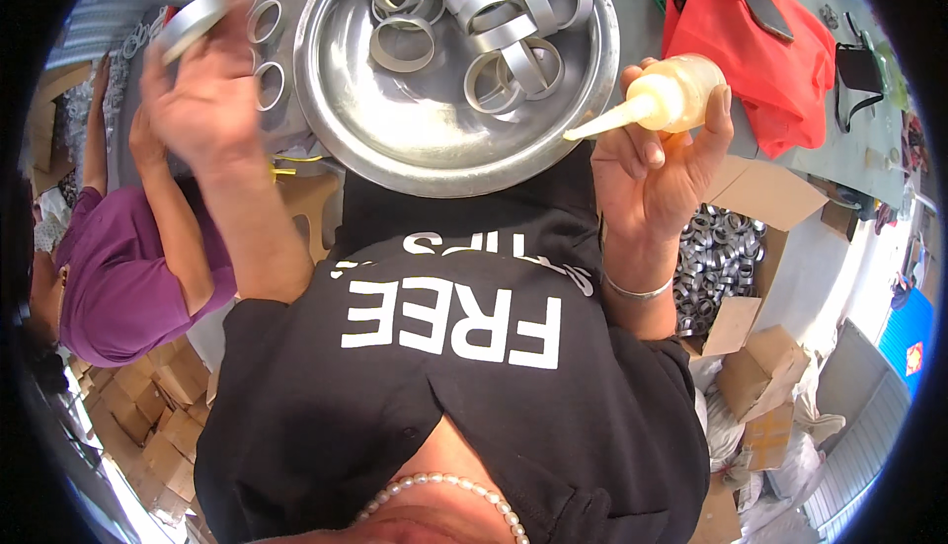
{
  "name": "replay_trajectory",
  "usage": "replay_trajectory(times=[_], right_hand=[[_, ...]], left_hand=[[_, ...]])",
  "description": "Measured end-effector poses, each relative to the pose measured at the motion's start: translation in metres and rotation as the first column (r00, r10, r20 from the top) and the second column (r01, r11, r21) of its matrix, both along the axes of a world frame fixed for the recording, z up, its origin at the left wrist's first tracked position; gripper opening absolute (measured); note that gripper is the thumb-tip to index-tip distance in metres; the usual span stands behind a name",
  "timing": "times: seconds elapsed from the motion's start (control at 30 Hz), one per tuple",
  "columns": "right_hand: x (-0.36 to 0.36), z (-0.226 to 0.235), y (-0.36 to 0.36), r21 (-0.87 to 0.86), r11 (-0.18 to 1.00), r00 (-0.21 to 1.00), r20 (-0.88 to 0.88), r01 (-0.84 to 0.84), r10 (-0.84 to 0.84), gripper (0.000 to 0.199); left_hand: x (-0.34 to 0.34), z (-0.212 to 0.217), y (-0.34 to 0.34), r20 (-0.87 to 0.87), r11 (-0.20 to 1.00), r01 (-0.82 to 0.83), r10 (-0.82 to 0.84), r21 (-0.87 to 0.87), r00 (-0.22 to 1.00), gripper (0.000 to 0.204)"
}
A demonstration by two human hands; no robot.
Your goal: The person applies a liquid substance from a squeeze bottle onto the inner surface of small, white, ring-shaped objects. They pick up each ring from a metal tray, apply the liquid, and place the ring back into the tray. The process is repeated continuously throughout the video.
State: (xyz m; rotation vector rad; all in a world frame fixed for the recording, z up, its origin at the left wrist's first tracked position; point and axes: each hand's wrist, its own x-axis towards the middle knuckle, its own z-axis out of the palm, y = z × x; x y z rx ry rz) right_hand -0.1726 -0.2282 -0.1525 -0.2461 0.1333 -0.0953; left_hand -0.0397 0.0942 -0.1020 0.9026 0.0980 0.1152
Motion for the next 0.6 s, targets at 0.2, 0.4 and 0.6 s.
replay_trajectory(times=[0.2, 0.4, 0.6], right_hand=[[0.003, -0.002, 0.010, -0.118, 0.992, 0.995, 0.095, 0.048, -0.037, 0.066], [-0.012, 0.009, 0.032, -0.637, 0.648, 0.904, 0.216, 0.418, -0.370, 0.075], [-0.032, 0.014, 0.026, -0.836, 0.127, 0.845, 0.525, 0.534, -0.098, 0.082]], left_hand=[[-0.065, -0.011, -0.031, -0.170, 0.710, 0.662, -0.641, 0.240, 0.748, 0.073], [-0.103, -0.038, -0.052, -0.262, 0.460, 0.810, -0.885, -0.363, 0.385, 0.090], [-0.108, -0.029, -0.054, -0.307, 0.433, 0.800, -0.895, -0.416, 0.325, 0.089]])
